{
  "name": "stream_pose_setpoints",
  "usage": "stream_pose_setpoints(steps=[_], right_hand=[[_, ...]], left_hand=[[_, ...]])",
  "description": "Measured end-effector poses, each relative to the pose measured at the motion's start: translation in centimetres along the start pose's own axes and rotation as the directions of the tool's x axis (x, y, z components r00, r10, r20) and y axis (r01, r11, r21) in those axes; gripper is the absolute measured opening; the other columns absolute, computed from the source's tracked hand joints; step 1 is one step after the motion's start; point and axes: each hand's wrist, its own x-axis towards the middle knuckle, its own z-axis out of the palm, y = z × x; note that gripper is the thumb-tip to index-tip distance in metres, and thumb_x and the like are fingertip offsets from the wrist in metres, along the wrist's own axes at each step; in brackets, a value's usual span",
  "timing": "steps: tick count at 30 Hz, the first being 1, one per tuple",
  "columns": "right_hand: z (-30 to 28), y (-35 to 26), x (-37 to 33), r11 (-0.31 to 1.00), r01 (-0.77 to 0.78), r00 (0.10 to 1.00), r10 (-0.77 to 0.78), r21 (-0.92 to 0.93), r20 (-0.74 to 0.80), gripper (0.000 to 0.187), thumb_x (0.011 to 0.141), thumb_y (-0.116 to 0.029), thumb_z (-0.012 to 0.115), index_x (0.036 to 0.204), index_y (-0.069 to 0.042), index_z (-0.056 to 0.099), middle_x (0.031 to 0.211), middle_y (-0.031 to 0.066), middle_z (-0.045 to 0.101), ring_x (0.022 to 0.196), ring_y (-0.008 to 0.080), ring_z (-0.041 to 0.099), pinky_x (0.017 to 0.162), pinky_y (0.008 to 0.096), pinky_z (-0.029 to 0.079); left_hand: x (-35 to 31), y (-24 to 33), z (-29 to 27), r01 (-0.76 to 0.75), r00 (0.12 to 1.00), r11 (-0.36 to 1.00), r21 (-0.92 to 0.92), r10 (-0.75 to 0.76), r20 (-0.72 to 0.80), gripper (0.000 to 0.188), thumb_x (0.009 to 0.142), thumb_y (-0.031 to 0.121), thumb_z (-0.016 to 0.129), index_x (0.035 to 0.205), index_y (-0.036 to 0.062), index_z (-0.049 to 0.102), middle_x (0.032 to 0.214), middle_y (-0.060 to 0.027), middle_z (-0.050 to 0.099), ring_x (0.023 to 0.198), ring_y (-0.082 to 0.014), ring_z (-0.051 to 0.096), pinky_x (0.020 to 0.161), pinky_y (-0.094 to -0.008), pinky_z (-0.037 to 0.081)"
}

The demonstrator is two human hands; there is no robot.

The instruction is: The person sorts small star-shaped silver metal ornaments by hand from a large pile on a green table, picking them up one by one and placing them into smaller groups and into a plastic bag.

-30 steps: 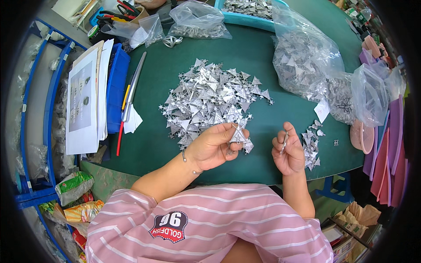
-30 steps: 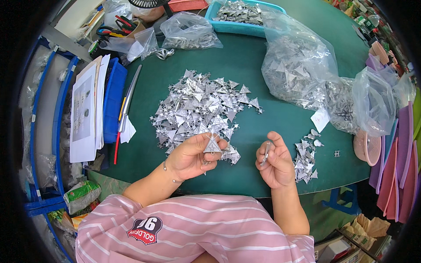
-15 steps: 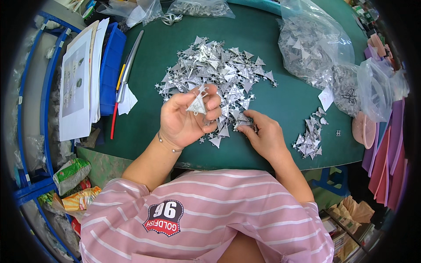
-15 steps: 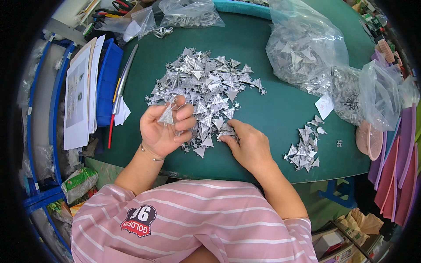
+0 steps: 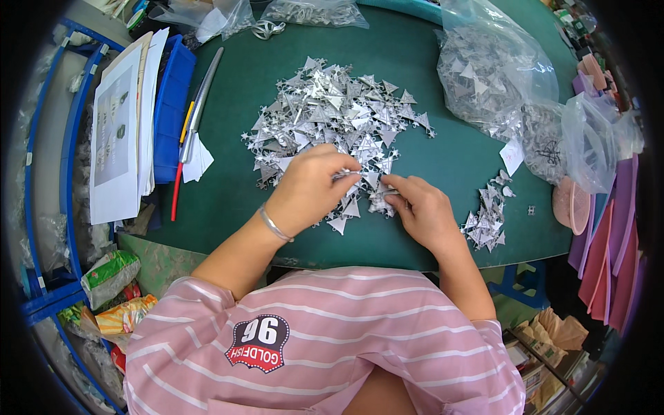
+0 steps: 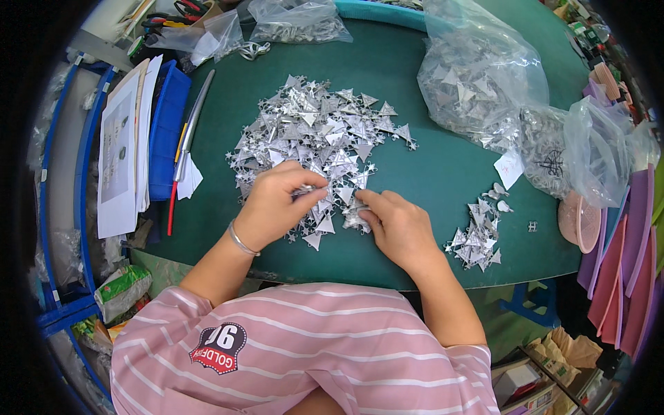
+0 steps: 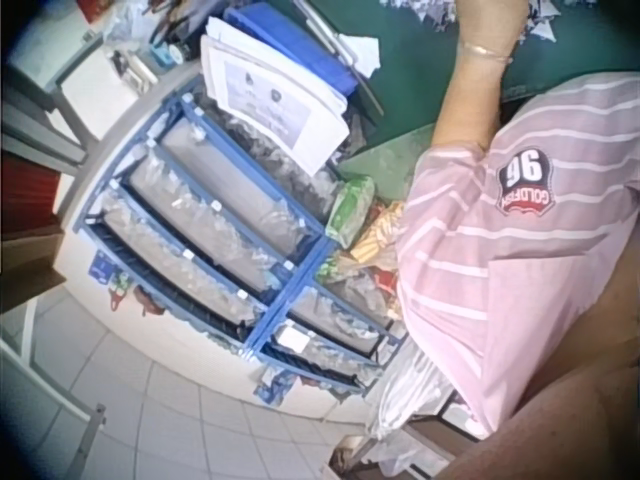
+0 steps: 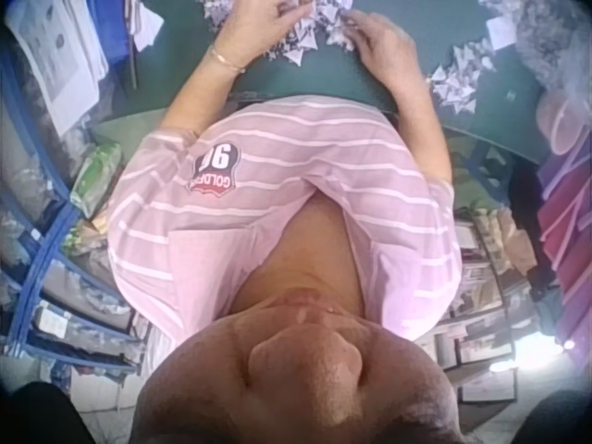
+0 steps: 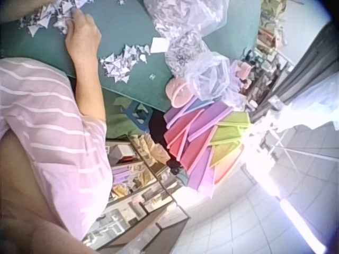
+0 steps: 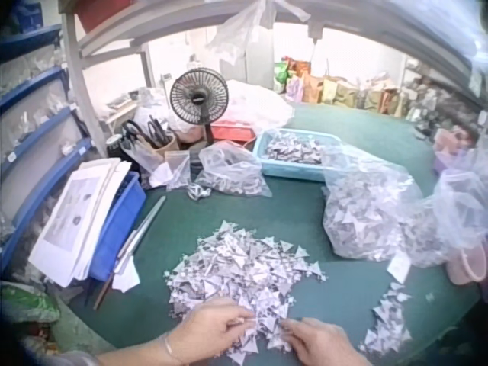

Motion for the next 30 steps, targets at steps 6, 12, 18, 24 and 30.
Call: stream_pose_setpoints(steps=[6,12,18,24,30], right_hand=[[-0.2,0.3,0.6,0.999,0.036,0.999,-0.036,-0.018,0.017,0.023,0.082,-0.017,0.069,0.103,-0.010,0.065,0.079,0.0086,0.060,0.073,0.0300,0.062,0.061,0.0398,0.049],[-1.1,-0.1,0.2,0.999,0.032,0.995,-0.030,-0.017,0.094,0.020,0.080,-0.017,0.070,0.098,-0.008,0.066,0.080,0.0094,0.060,0.077,0.0306,0.062,0.064,0.0409,0.049],[-2.4,1.0,-0.3,0.986,-0.144,0.988,0.138,0.090,0.062,0.012,0.083,-0.012,0.067,0.091,-0.004,0.066,0.078,0.0136,0.062,0.073,0.0331,0.061,0.064,0.0396,0.049],[-3.6,2.2,-0.5,0.943,-0.332,0.934,0.334,0.038,-0.127,0.019,0.082,-0.011,0.069,0.096,0.001,0.065,0.079,0.0156,0.064,0.065,0.0279,0.060,0.061,0.0344,0.048],[-4.3,3.6,-1.2,0.964,-0.257,0.923,0.267,0.073,-0.276,0.009,0.083,-0.004,0.066,0.091,0.000,0.067,0.073,0.0129,0.060,0.061,0.0246,0.056,0.058,0.0322,0.045]], left_hand=[[0.3,0.6,0.1,-0.059,0.990,0.928,0.367,0.006,0.144,0.029,0.068,0.015,0.079,0.092,0.0049,0.066,0.081,-0.0110,0.058,0.077,-0.0314,0.061,0.067,-0.0397,0.051],[0.0,0.3,0.3,-0.162,0.980,0.915,0.370,0.106,0.167,0.027,0.067,0.016,0.079,0.089,0.0062,0.065,0.079,-0.0084,0.056,0.073,-0.0287,0.061,0.063,-0.0381,0.050],[-0.3,-0.4,0.7,-0.218,0.975,0.898,0.382,0.190,0.112,0.019,0.071,0.014,0.076,0.086,0.0076,0.066,0.078,-0.0068,0.055,0.069,-0.0265,0.061,0.059,-0.0363,0.049],[-0.2,-0.8,0.8,-0.254,0.967,0.892,0.374,0.234,0.097,0.010,0.073,0.011,0.073,0.079,0.0073,0.066,0.074,-0.0068,0.054,0.065,-0.0260,0.060,0.057,-0.0359,0.049],[0.4,-0.6,0.2,-0.147,0.989,0.972,0.186,0.147,0.013,0.008,0.075,0.008,0.071,0.078,0.0021,0.066,0.069,-0.0096,0.056,0.062,-0.0259,0.058,0.055,-0.0338,0.047]])
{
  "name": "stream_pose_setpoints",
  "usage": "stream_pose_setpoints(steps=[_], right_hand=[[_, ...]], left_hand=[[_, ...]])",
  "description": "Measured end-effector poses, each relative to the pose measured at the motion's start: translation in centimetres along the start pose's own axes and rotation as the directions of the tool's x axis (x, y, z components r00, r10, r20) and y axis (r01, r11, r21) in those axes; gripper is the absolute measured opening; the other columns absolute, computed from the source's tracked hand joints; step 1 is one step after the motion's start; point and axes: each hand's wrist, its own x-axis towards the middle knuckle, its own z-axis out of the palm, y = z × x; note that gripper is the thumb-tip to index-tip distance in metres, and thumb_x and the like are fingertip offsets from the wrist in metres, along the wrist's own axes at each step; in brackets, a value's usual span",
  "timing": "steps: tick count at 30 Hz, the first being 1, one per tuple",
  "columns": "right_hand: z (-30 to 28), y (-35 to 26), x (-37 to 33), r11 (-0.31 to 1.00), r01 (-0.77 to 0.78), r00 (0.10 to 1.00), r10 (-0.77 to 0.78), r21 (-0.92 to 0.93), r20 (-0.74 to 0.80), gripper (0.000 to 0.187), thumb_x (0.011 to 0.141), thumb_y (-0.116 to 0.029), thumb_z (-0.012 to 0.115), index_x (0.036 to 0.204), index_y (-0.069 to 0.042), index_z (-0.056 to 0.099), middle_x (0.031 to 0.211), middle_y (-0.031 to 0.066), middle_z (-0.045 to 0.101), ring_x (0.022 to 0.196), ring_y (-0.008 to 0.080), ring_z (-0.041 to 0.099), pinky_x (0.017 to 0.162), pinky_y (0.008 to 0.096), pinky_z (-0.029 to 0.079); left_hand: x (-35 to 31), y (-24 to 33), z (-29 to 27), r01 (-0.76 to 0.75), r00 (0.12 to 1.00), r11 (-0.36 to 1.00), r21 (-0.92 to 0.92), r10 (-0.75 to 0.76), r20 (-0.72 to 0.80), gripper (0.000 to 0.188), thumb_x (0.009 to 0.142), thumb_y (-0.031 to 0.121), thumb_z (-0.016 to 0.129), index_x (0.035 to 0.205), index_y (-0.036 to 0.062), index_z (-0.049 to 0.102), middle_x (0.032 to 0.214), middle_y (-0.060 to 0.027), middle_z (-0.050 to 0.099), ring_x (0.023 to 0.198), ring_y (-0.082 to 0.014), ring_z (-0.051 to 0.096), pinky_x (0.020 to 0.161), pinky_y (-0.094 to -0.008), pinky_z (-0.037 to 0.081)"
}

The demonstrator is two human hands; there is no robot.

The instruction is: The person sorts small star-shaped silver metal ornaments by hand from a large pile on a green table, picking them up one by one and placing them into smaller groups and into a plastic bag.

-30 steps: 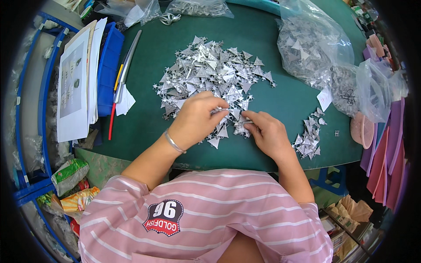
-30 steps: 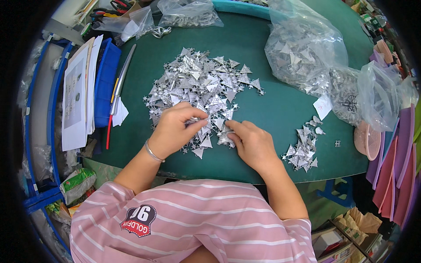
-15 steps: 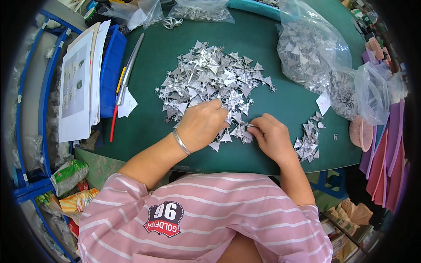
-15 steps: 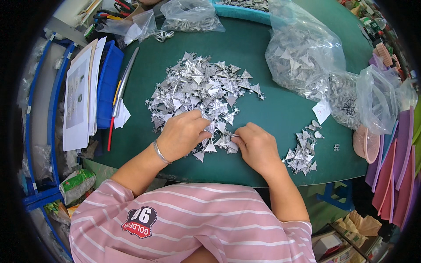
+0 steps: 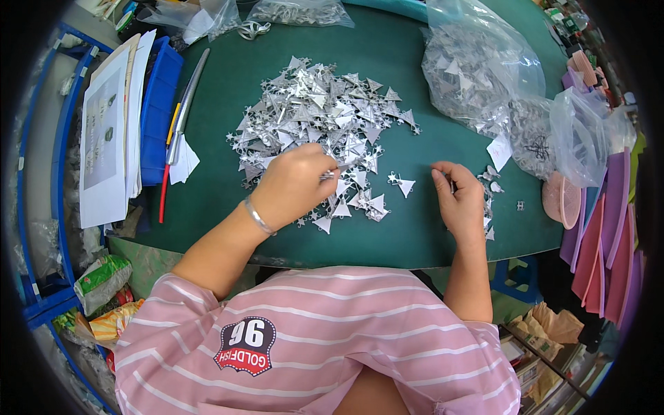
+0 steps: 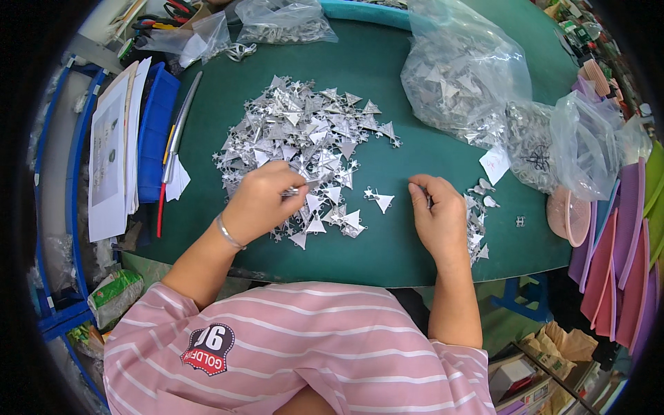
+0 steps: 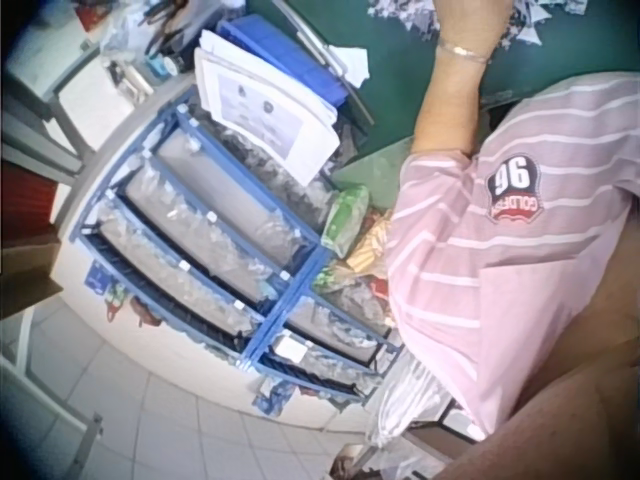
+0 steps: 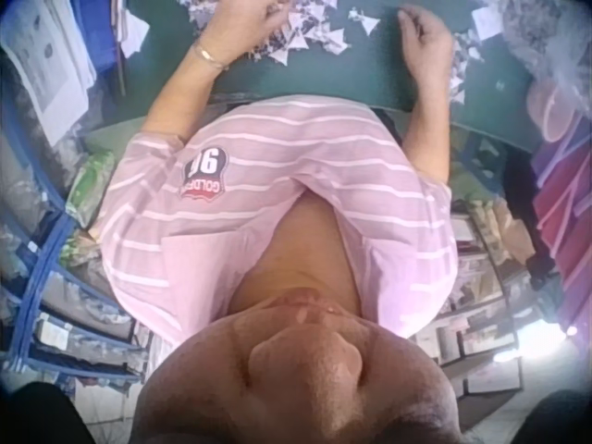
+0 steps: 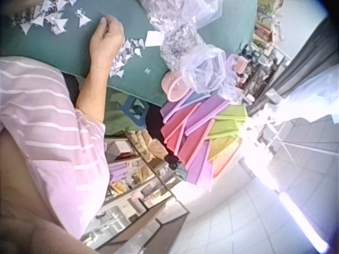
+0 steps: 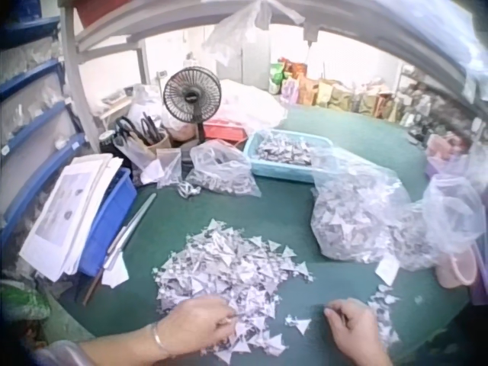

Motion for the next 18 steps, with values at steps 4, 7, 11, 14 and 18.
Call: stream_pose_setpoints(steps=[4,7,11,14,18], right_hand=[[0.5,-0.4,-0.3,0.997,0.077,0.995,-0.076,-0.013,0.071,0.008,0.081,-0.005,0.067,0.088,-0.002,0.067,0.073,0.0134,0.060,0.065,0.0280,0.060,0.059,0.0347,0.047],[1.6,-0.8,-0.5,0.989,0.145,0.981,-0.145,0.010,0.127,0.008,0.080,-0.005,0.068,0.087,-0.003,0.067,0.075,0.0128,0.061,0.067,0.0291,0.061,0.060,0.0364,0.048],[2.6,-1.2,-0.7,0.980,0.176,0.977,-0.162,-0.096,0.140,0.006,0.079,-0.008,0.068,0.084,-0.005,0.067,0.076,0.0106,0.062,0.068,0.0300,0.062,0.061,0.0383,0.049],[2.8,-1.4,-0.9,0.972,0.184,0.977,-0.164,-0.149,0.139,0.005,0.079,-0.008,0.068,0.084,-0.006,0.066,0.076,0.0101,0.061,0.067,0.0303,0.061,0.060,0.0386,0.049],[2.8,-1.7,-1.0,0.958,0.238,0.965,-0.215,-0.160,0.148,0.006,0.079,-0.008,0.068,0.084,-0.006,0.066,0.075,0.0097,0.060,0.067,0.0300,0.061,0.060,0.0386,0.049]], left_hand=[[0.0,0.2,-2.2,0.031,0.971,0.982,-0.186,0.014,0.238,0.007,0.076,0.007,0.069,0.080,0.0018,0.068,0.072,-0.0108,0.062,0.060,-0.0246,0.059,0.056,-0.0327,0.047],[-0.8,-0.4,-2.0,-0.001,0.956,0.999,-0.034,0.011,0.293,0.007,0.076,0.006,0.068,0.081,0.0010,0.068,0.074,-0.0110,0.063,0.063,-0.0233,0.061,0.058,-0.0313,0.048],[-0.6,0.2,-2.6,0.218,0.966,0.970,-0.105,-0.200,0.161,0.007,0.076,0.005,0.067,0.082,0.0005,0.067,0.075,-0.0111,0.064,0.066,-0.0230,0.061,0.059,-0.0302,0.048],[-0.3,0.3,-3.1,0.207,0.978,0.965,-0.160,-0.198,0.072,0.007,0.076,0.003,0.067,0.083,0.0012,0.067,0.076,-0.0109,0.063,0.065,-0.0216,0.061,0.058,-0.0298,0.047],[-0.7,0.6,-2.3,0.079,0.992,0.991,-0.110,-0.067,0.107,0.008,0.076,0.004,0.069,0.084,0.0032,0.067,0.075,-0.0097,0.060,0.065,-0.0244,0.060,0.057,-0.0323,0.047]])
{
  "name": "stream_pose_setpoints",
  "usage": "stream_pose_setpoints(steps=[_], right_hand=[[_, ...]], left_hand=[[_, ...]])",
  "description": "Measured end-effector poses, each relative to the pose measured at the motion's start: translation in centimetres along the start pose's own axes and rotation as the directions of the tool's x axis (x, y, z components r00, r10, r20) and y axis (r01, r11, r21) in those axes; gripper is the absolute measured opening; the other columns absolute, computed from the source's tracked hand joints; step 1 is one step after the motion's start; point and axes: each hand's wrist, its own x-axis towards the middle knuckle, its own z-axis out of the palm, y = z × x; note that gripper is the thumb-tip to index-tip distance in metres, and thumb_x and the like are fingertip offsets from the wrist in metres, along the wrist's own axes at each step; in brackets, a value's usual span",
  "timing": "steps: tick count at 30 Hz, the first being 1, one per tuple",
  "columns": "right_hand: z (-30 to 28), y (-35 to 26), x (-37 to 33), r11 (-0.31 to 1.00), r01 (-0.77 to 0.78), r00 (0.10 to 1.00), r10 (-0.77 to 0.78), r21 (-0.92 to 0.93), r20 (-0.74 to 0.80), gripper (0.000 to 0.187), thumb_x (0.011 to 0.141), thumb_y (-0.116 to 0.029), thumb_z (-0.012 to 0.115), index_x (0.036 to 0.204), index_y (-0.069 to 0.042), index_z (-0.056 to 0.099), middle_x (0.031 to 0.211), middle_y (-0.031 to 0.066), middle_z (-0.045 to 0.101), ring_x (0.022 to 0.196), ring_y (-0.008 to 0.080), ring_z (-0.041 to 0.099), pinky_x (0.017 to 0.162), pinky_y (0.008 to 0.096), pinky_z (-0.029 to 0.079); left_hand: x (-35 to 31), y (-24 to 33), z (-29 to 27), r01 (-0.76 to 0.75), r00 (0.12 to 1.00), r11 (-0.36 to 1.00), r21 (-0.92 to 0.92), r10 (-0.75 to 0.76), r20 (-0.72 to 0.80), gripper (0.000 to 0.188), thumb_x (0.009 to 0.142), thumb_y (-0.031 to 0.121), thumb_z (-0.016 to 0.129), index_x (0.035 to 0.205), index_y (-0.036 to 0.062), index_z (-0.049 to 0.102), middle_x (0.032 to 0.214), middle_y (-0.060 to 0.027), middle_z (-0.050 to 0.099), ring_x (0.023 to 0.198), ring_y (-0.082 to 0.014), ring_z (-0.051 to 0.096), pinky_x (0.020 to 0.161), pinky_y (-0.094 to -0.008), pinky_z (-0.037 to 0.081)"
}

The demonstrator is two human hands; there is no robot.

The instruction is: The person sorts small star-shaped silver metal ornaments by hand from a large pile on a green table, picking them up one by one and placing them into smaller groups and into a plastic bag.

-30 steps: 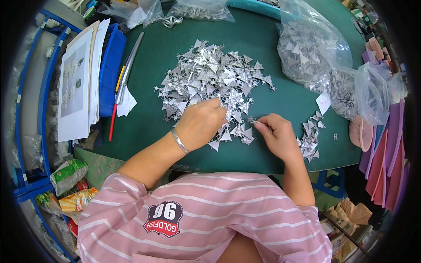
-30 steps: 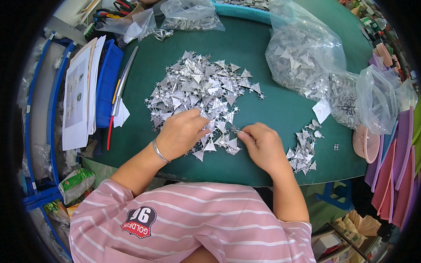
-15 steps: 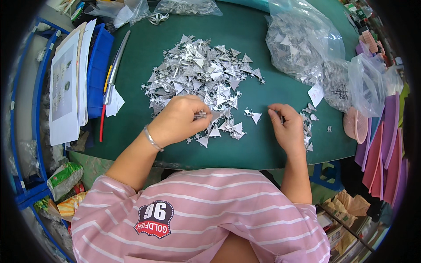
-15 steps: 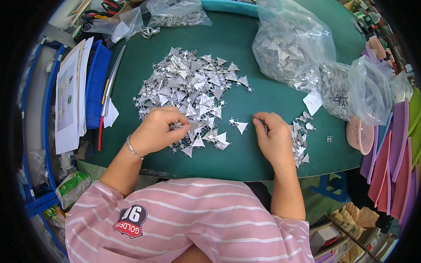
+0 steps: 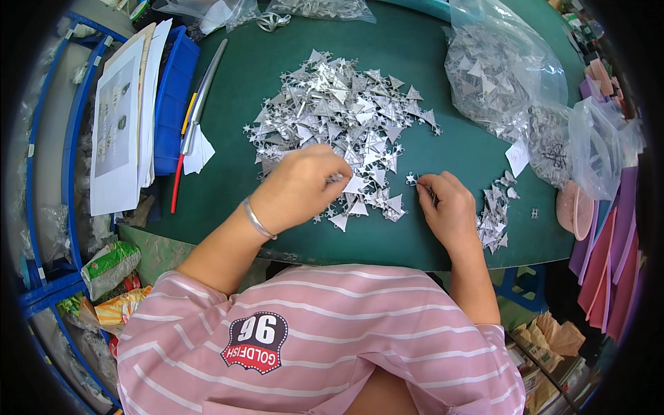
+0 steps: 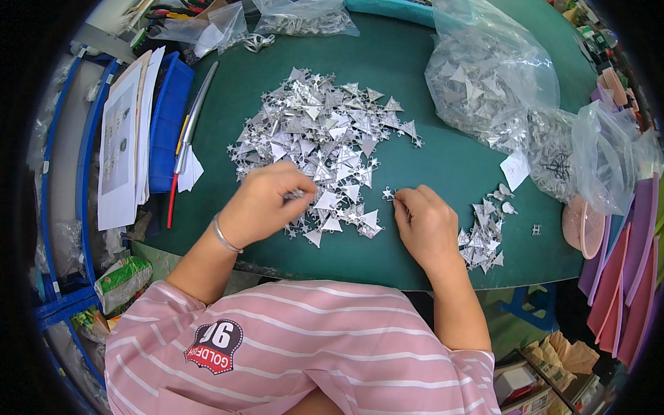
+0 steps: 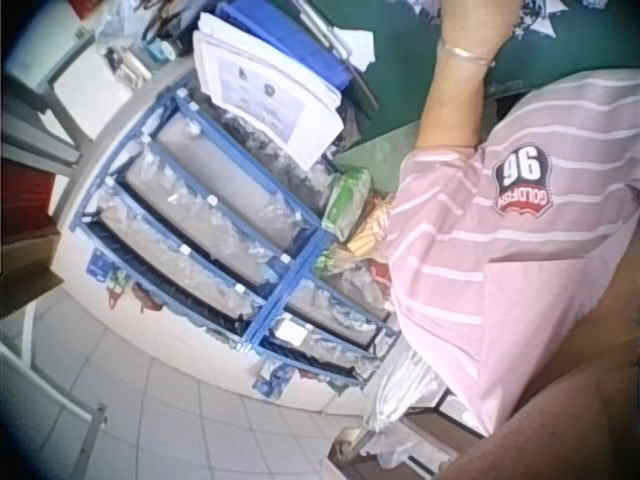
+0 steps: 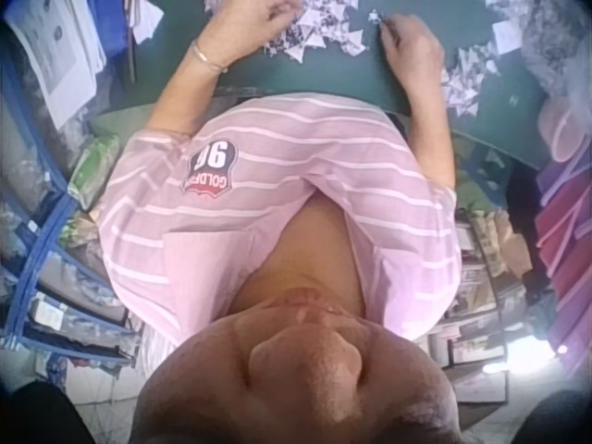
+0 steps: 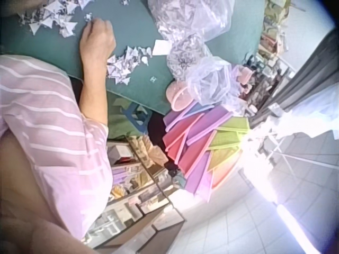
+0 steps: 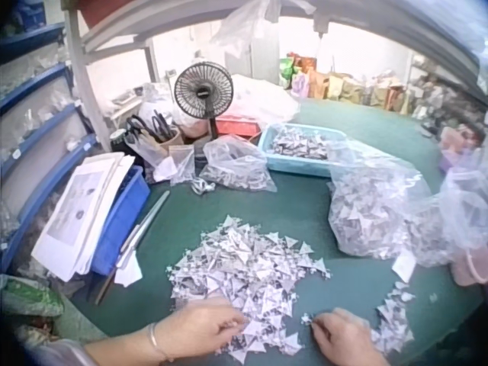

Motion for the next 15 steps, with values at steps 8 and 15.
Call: stream_pose_setpoints(steps=[8,15], right_hand=[[-1.0,0.5,-0.1,0.971,-0.136,0.990,0.138,0.194,0.003,0.009,0.082,-0.003,0.065,0.091,-0.001,0.066,0.077,0.0113,0.061,0.064,0.0238,0.059,0.059,0.0326,0.047],[-1.7,2.3,-0.2,0.930,-0.209,0.970,0.237,0.302,-0.058,0.008,0.085,-0.003,0.064,0.092,0.001,0.064,0.076,0.0105,0.059,0.064,0.0205,0.054,0.061,0.0290,0.044]], left_hand=[[-0.3,-0.2,3.1,-0.161,0.984,0.968,0.195,0.142,0.107,0.008,0.075,0.007,0.070,0.082,0.0072,0.066,0.075,-0.0072,0.054,0.068,-0.0271,0.059,0.058,-0.0376,0.048],[-0.5,-0.1,2.8,-0.105,0.994,0.992,0.068,0.103,0.033,0.005,0.075,0.004,0.070,0.079,0.0065,0.067,0.073,-0.0072,0.055,0.066,-0.0258,0.058,0.057,-0.0342,0.046]])
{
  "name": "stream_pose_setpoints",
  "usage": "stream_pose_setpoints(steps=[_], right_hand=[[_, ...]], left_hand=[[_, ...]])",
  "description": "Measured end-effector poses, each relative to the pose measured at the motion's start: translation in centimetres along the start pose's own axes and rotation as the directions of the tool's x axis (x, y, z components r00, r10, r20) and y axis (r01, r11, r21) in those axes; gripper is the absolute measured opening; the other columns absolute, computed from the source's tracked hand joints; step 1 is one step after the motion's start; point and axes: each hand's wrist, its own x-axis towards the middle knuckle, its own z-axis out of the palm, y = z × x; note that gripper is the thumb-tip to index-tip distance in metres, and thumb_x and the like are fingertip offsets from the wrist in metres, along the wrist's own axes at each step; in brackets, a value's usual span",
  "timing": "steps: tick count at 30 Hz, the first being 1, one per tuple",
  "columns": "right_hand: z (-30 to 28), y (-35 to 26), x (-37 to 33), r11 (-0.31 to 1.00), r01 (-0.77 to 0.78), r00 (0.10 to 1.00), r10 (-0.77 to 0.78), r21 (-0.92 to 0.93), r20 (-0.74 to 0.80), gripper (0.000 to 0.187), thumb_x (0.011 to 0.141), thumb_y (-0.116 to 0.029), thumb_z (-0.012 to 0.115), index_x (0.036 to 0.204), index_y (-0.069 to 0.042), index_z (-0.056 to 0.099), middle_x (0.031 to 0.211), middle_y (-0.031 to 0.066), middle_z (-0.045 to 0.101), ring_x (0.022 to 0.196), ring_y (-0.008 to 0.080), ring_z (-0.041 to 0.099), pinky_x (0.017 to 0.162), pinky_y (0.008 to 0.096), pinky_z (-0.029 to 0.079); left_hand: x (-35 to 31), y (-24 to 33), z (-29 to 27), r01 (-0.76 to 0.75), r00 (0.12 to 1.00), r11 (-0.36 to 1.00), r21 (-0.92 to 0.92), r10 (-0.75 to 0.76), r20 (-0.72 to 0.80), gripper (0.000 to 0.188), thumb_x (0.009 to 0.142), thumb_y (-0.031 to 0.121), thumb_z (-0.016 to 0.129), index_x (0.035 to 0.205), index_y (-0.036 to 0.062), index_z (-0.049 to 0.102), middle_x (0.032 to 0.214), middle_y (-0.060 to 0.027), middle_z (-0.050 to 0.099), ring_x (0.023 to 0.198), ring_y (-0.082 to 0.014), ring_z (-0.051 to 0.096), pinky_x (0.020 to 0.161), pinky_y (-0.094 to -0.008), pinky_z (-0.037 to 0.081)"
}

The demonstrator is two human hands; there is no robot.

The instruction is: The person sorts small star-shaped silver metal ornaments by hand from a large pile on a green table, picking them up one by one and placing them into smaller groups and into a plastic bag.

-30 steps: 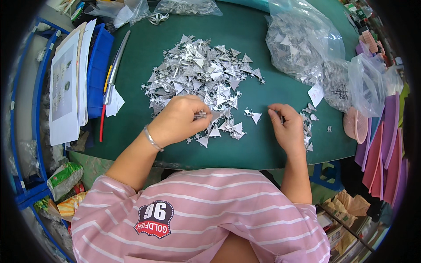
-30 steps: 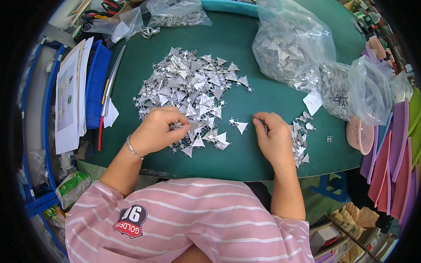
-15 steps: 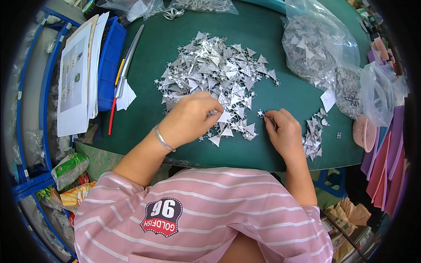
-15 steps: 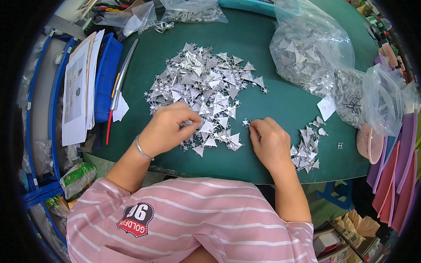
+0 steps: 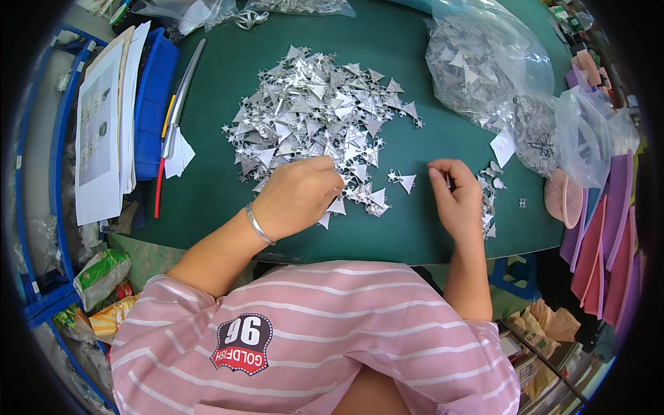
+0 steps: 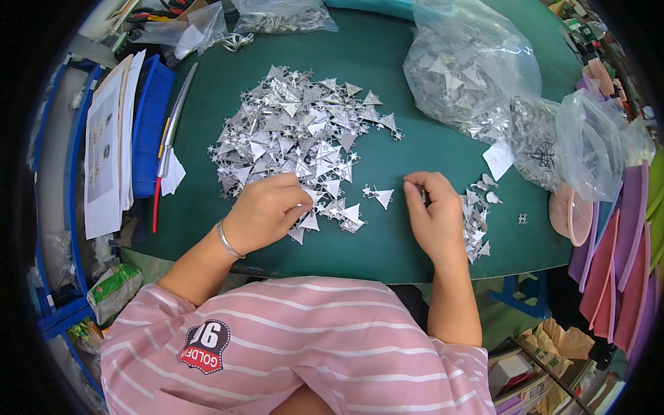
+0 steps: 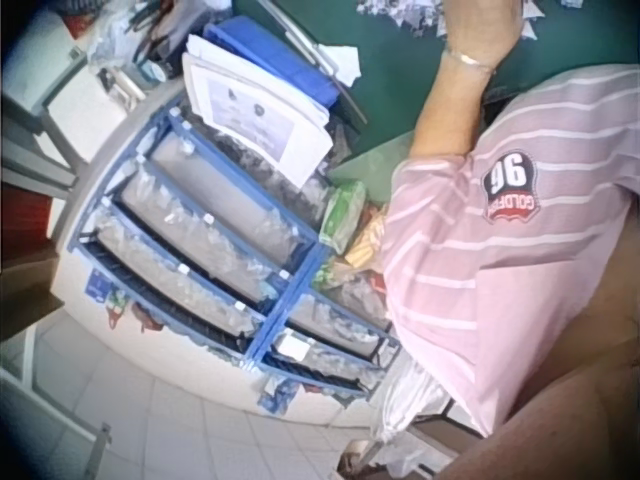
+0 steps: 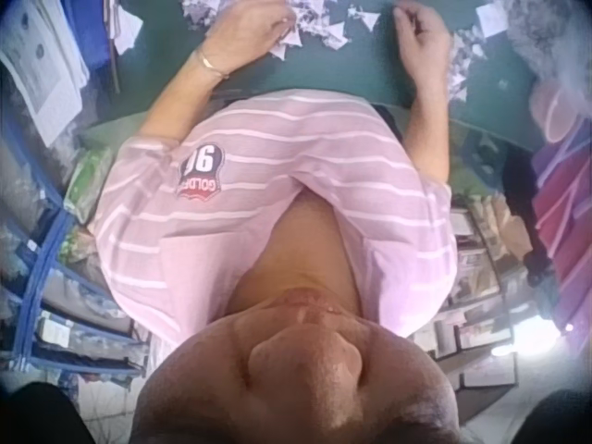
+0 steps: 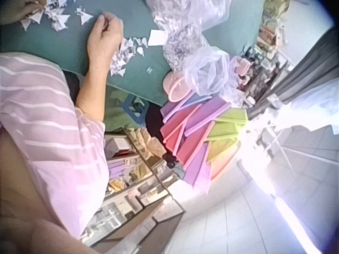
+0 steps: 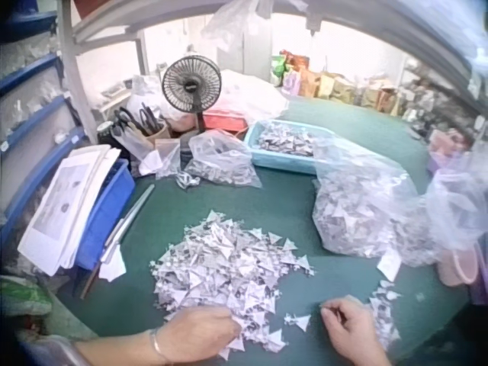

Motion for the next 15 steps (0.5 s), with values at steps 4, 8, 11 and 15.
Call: stream_pose_setpoints(steps=[4,8,11,15], right_hand=[[0.8,-1.2,-0.2,0.984,0.170,0.982,-0.166,-0.042,0.090,0.010,0.081,-0.002,0.067,0.091,0.000,0.065,0.075,0.0116,0.059,0.064,0.0242,0.058,0.059,0.0320,0.046],[2.6,-1.1,-0.7,0.960,0.232,0.970,-0.217,-0.155,0.109,0.008,0.079,-0.004,0.069,0.086,-0.003,0.064,0.080,0.0117,0.059,0.066,0.0288,0.060,0.059,0.0346,0.048],[2.9,-0.9,-0.5,0.961,0.250,0.965,-0.238,-0.116,0.107,0.008,0.081,-0.005,0.068,0.086,-0.004,0.062,0.081,0.0106,0.059,0.062,0.0264,0.059,0.055,0.0334,0.048],[1.2,-0.1,-0.4,0.391,-0.628,0.777,0.271,0.673,0.568,0.007,0.088,-0.006,0.063,0.093,-0.002,0.060,0.084,0.0095,0.060,0.062,0.0168,0.055,0.048,0.0270,0.041]], left_hand=[[0.3,0.6,-0.7,0.079,0.994,0.946,-0.314,-0.099,-0.047,0.003,0.079,0.003,0.068,0.081,0.0037,0.065,0.076,-0.0065,0.056,0.065,-0.0194,0.058,0.056,-0.0304,0.046],[-0.1,0.3,-1.5,0.239,0.939,0.144,-0.960,-0.284,0.192,0.005,0.086,0.006,0.066,0.088,0.0019,0.063,0.091,-0.0093,0.056,0.068,-0.0142,0.057,0.056,-0.0262,0.046],[-0.5,-0.1,-1.1,0.159,0.941,-0.156,-0.975,-0.275,0.198,0.012,0.093,0.011,0.059,0.101,0.0030,0.060,0.102,-0.0129,0.058,0.075,-0.0160,0.058,0.057,-0.0266,0.047],[-1.4,-0.8,-0.1,0.113,0.938,-0.361,-0.926,-0.269,0.219,0.021,0.094,0.019,0.059,0.110,0.0052,0.056,0.097,-0.0112,0.054,0.078,-0.0159,0.055,0.056,-0.0255,0.047]])
